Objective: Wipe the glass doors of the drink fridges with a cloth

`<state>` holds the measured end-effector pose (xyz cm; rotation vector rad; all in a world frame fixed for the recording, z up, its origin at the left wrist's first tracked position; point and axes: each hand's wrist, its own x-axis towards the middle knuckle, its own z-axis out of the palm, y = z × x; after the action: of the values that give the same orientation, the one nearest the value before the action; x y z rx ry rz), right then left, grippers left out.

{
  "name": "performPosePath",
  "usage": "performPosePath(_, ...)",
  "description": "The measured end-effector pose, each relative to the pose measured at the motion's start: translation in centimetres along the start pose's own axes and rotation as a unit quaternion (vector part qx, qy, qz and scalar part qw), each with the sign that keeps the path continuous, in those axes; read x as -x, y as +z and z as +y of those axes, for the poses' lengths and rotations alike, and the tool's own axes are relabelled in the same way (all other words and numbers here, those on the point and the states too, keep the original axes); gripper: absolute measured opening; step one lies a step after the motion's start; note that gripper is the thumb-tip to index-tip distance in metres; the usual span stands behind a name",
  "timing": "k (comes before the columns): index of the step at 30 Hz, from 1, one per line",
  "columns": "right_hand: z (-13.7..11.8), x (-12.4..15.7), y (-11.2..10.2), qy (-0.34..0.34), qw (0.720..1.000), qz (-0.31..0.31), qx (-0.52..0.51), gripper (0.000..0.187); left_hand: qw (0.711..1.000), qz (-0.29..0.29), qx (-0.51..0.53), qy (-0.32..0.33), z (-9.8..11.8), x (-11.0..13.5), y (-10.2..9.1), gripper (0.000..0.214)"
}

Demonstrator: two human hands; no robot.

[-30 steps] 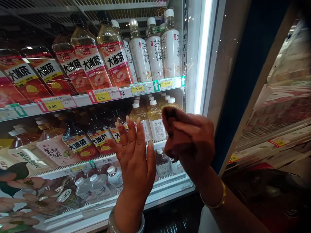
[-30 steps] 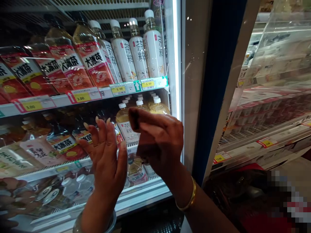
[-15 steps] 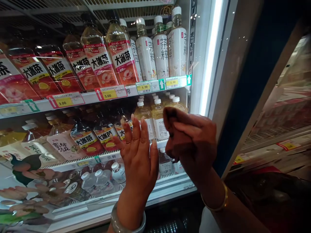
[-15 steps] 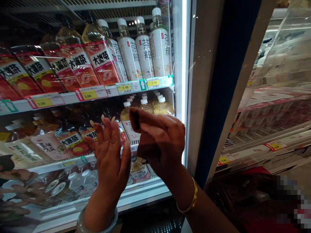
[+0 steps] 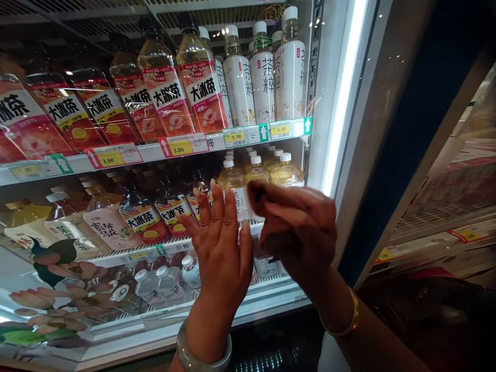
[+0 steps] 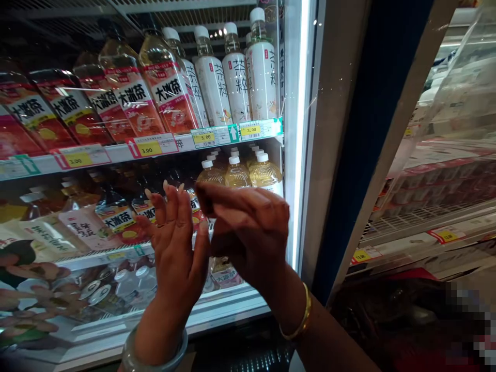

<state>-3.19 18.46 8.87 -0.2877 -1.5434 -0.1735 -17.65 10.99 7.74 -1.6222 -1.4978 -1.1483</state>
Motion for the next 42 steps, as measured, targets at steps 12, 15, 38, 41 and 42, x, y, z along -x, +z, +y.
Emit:
performPosePath(12, -1.7, 0.9, 1.4, -0.018, 1.0, -0.025, -0.002, 0.018, 1.0, 0.002, 0.007, 0.007, -0.3, 0.1, -0.1, 0.069)
performPosePath(15, -0.6, -0.2, 0.2, -0.006, 1.0, -0.003, -0.017, 0.02, 1.0, -0.007, -0.001, 0.001, -0.1, 0.0, -0.3, 0.071)
performPosePath(38, -1.1, 0.4, 1.1, -0.008, 1.0, -0.005, -0.003, 0.022, 1.0, 0.017, -0.016, -0.003, 0.0, -0.1, 0.0, 0.073)
performPosePath(41, -1.8, 1.1, 1.7, -0.023, 1.0, -0.016, 0.008, 0.02, 1.0, 0.008, 0.0, 0.005, -0.2, 0.0, -0.2, 0.07)
performPosePath(42, -1.7, 1.0, 1.6, -0.024, 1.0, -0.019, 0.003, 0.02, 1.0, 0.003, 0.003, 0.003, -0.2, 0.0, -0.2, 0.07)
